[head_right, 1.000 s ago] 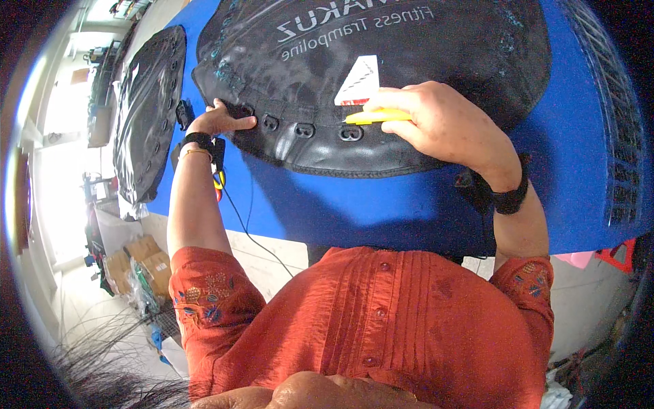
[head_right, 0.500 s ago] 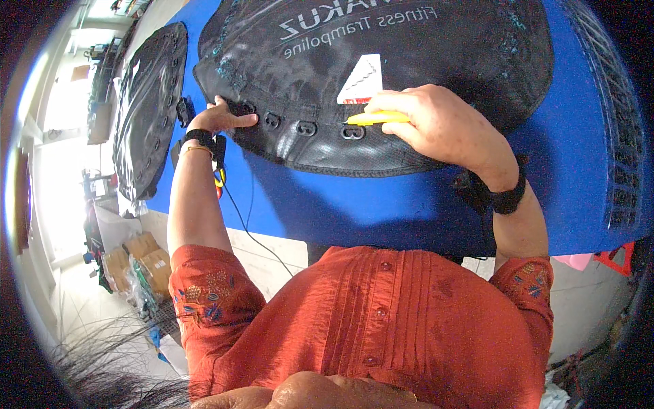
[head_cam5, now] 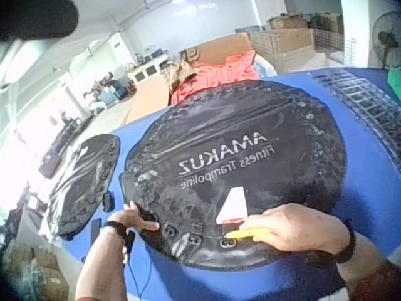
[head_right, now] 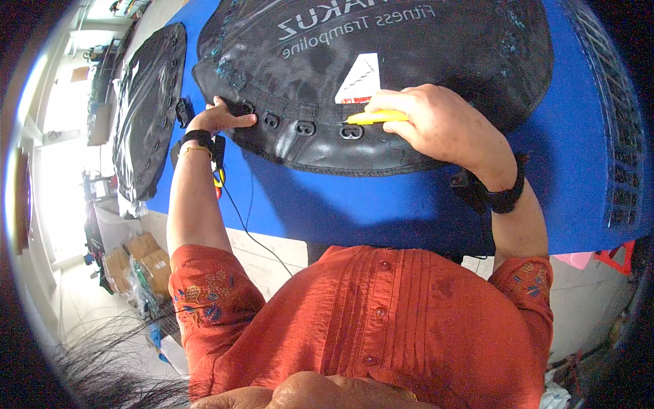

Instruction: Trimming the edges of a trampoline mat using a utility knife on a workshop table.

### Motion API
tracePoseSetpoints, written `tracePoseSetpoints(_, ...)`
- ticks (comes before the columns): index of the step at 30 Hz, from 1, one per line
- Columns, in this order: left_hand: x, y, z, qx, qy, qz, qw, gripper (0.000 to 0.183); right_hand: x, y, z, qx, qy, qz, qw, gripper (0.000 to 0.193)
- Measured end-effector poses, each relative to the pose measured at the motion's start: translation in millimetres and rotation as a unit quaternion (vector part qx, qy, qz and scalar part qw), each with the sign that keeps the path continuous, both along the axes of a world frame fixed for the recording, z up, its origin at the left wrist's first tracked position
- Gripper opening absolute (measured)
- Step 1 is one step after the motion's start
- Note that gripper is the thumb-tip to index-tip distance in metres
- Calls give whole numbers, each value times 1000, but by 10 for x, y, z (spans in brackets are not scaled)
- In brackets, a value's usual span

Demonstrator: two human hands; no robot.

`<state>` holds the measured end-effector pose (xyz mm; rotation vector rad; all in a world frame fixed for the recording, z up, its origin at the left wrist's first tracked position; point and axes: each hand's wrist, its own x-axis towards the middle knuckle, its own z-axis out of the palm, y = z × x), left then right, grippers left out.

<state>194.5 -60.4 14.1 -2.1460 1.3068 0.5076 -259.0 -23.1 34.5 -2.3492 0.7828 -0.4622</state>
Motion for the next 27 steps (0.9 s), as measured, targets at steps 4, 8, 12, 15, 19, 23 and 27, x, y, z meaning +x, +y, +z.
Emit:
tracePoseSetpoints(4, 45, -18, -61, -1, -14, -7, 1000, 169, -18, 24, -46, -15, -18, -13, 1000, 26)
tracePoseSetpoints(8, -36, -18, 58, 12, 17, 8, 1000, 170, -37, 44, 10, -28, -16, -22, 999, 25)
tracePoseSetpoints(12, -18, 1, 21, -4, 13, 7, 1000, 168, -60, 42, 77, -23, -13, -30, 999, 22)
tracePoseSetpoints(15, -30, -2, 18, 7, 2, 12, 1000, 168, -63, 40, 112, 9, 13, -35, 999, 21)
tracePoseSetpoints(19, -20, -9, 13, 1, 5, 14, 1000, 169, -91, 47, 96, -23, 20, -41, 999, 20)
tracePoseSetpoints(23, -13, -31, 41, 35, 29, 12, 999, 173, -95, 87, 116, -50, 38, -56, 996, 20)
tracePoseSetpoints(27, 28, -30, 1, 26, 27, 13, 999, 174, -101, 93, 164, -49, 57, -62, 995, 19)
